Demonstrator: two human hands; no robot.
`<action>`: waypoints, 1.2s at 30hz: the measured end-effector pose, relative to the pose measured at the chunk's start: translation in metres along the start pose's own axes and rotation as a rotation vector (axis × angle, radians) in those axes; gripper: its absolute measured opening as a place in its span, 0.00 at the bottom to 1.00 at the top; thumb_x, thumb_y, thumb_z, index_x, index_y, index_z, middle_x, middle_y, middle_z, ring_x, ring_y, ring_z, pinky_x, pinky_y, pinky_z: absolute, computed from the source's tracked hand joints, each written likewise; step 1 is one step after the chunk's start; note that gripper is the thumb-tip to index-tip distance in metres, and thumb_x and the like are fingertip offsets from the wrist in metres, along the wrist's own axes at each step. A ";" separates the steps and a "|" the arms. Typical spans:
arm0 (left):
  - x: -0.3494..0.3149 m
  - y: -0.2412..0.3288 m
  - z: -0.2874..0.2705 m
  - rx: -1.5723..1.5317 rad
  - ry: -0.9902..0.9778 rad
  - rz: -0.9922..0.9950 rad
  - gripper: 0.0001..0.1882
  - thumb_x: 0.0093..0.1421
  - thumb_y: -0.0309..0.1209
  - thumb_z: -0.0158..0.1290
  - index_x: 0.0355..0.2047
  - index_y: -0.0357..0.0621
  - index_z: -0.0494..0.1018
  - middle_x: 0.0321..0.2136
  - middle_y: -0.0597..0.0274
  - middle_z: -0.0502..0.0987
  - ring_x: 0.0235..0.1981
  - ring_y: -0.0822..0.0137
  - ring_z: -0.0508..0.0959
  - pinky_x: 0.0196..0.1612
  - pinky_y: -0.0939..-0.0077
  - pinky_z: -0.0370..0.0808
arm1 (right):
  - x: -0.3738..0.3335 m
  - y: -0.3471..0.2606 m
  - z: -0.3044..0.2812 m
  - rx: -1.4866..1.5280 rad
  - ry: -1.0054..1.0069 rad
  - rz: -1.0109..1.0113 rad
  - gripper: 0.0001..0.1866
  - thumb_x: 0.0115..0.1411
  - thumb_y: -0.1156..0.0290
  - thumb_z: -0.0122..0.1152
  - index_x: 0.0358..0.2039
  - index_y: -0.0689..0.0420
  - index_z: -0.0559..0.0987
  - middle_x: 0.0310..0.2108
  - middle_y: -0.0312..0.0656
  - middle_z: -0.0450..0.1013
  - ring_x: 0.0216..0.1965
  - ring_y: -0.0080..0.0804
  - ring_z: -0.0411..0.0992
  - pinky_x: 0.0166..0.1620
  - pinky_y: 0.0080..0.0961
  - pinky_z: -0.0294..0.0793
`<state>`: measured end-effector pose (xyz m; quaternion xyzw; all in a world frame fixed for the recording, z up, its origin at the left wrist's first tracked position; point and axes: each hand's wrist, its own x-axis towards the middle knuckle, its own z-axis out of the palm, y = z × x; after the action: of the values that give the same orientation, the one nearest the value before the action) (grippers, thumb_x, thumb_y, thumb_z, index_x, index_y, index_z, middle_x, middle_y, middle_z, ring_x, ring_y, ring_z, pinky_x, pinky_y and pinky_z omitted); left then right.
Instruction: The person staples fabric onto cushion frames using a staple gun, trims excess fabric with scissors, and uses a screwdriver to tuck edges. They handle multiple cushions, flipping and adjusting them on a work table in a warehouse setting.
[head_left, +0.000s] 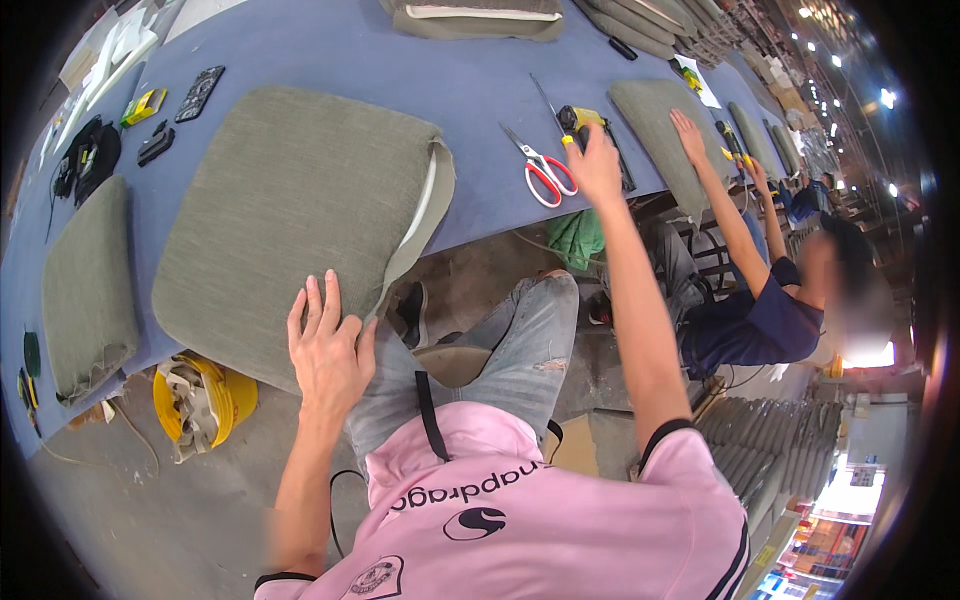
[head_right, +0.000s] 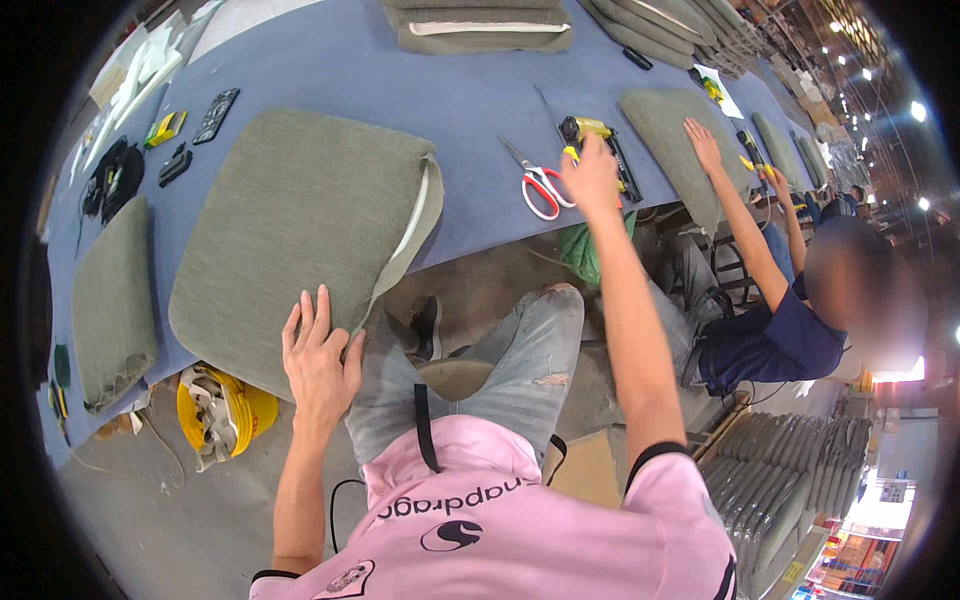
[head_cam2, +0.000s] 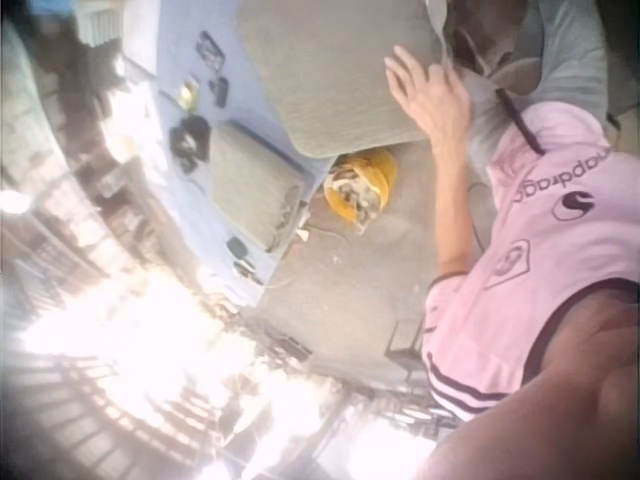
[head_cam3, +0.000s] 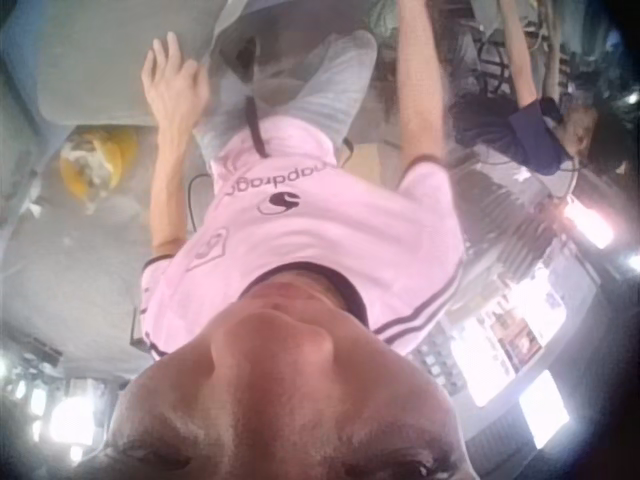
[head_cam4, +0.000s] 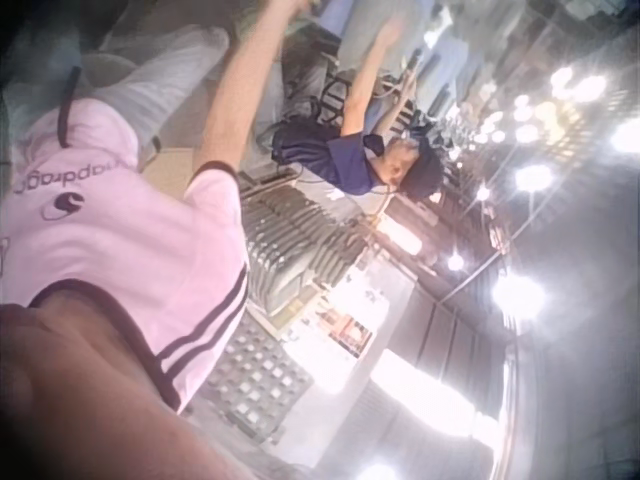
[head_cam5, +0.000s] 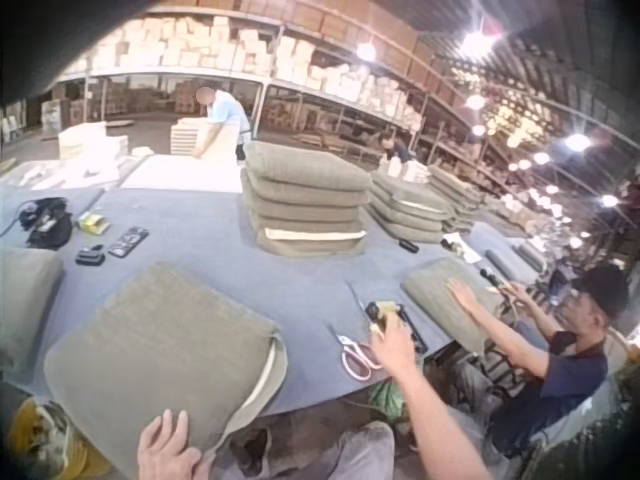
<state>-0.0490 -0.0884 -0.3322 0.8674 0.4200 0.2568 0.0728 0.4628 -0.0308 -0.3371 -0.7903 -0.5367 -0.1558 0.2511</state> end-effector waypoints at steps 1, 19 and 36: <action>-0.001 0.000 0.002 -0.007 0.009 -0.006 0.14 0.61 0.32 0.67 0.25 0.32 0.80 0.66 0.34 0.76 0.70 0.33 0.73 0.73 0.45 0.66 | 0.013 0.035 0.016 -0.147 -0.089 0.151 0.31 0.64 0.64 0.67 0.64 0.65 0.70 0.53 0.66 0.78 0.53 0.68 0.79 0.59 0.55 0.78; 0.002 -0.009 0.007 -0.020 0.024 -0.067 0.15 0.59 0.33 0.69 0.21 0.36 0.81 0.62 0.40 0.81 0.63 0.37 0.80 0.69 0.49 0.77 | -0.209 -0.133 -0.125 0.845 -0.650 0.503 0.33 0.53 0.64 0.83 0.57 0.62 0.81 0.47 0.38 0.83 0.46 0.31 0.80 0.53 0.28 0.78; 0.007 -0.014 0.011 -0.027 -0.016 -0.101 0.18 0.58 0.31 0.70 0.17 0.37 0.76 0.61 0.43 0.82 0.62 0.39 0.81 0.67 0.49 0.78 | -0.225 -0.242 -0.096 0.969 -0.935 0.114 0.30 0.46 0.71 0.78 0.52 0.57 0.83 0.34 0.53 0.83 0.36 0.59 0.82 0.36 0.40 0.80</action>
<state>-0.0499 -0.0729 -0.3437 0.8461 0.4591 0.2513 0.1010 0.1567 -0.1859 -0.3181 -0.5997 -0.5555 0.4744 0.3265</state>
